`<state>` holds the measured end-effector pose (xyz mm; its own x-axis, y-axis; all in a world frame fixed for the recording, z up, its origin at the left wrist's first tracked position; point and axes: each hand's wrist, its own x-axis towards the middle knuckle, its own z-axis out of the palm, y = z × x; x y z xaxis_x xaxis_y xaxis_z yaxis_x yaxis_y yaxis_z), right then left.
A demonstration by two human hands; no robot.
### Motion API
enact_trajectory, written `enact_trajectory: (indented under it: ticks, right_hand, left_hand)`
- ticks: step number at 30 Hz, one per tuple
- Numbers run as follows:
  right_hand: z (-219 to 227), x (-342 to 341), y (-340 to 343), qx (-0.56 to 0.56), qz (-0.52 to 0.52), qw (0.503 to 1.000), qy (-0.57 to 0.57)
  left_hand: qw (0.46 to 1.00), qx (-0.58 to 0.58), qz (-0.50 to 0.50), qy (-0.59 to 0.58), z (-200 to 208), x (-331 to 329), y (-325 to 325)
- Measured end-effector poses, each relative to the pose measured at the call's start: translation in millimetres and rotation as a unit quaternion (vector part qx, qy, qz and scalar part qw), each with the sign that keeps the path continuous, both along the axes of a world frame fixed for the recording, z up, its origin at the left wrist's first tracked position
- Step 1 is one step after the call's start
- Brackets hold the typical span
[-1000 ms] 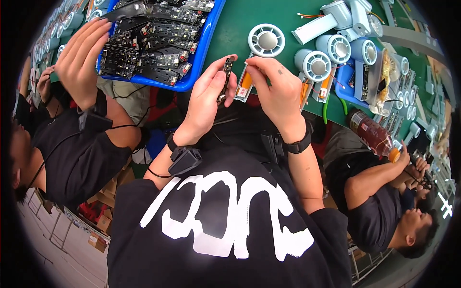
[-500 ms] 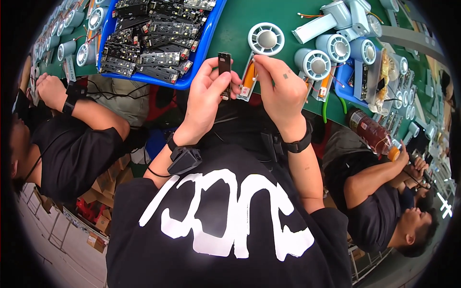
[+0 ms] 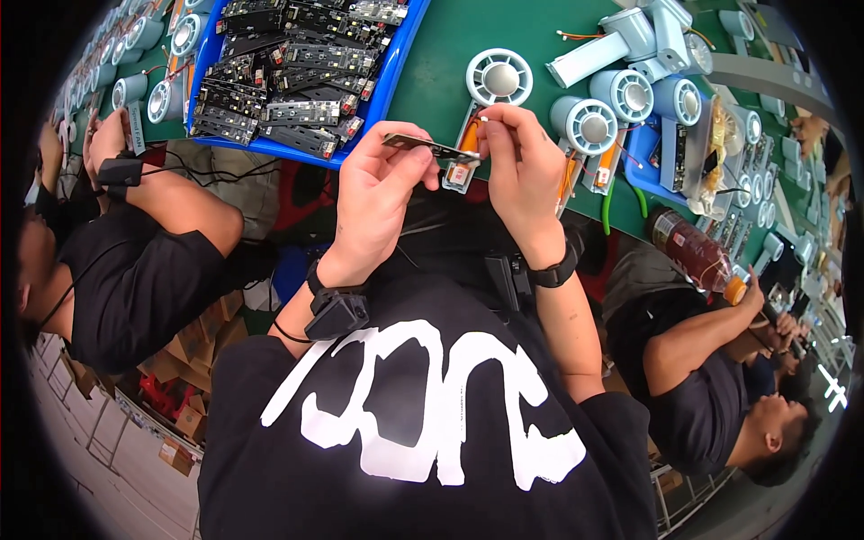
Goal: The person picks up a circuit board and a wire connector, joins the connector to the board, and places the board onto a fan housing. They then pick up a second wire connector, join it to the board, press the board into the housing, and set the assembly aside.
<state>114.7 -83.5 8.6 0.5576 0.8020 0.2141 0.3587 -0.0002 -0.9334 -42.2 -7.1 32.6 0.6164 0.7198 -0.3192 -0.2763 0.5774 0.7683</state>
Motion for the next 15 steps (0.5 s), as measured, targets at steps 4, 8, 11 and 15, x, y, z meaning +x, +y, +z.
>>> enact_trajectory:
  ticks: [4,8,11,15]
  right_hand:
    - [1.6,1.0,-1.7,-0.012,-0.005,1.0,0.022]
    - [7.9,0.3,1.1,-0.001,-0.026,0.986,0.162]
    - [10.0,-2.1,4.2,0.07,-0.069,0.95,0.295]
    - [9.0,-3.9,1.7,0.082,-0.077,0.953,0.28]
  left_hand:
    - [0.999,-0.017,0.0,0.035,14.0,0.9,-2.3]
    - [0.979,0.012,-0.18,0.095,17.6,-10.8,1.0]
    - [0.966,0.085,-0.218,0.11,10.5,-20.5,1.1]
    - [0.961,0.065,-0.235,0.128,12.4,-26.4,2.9]
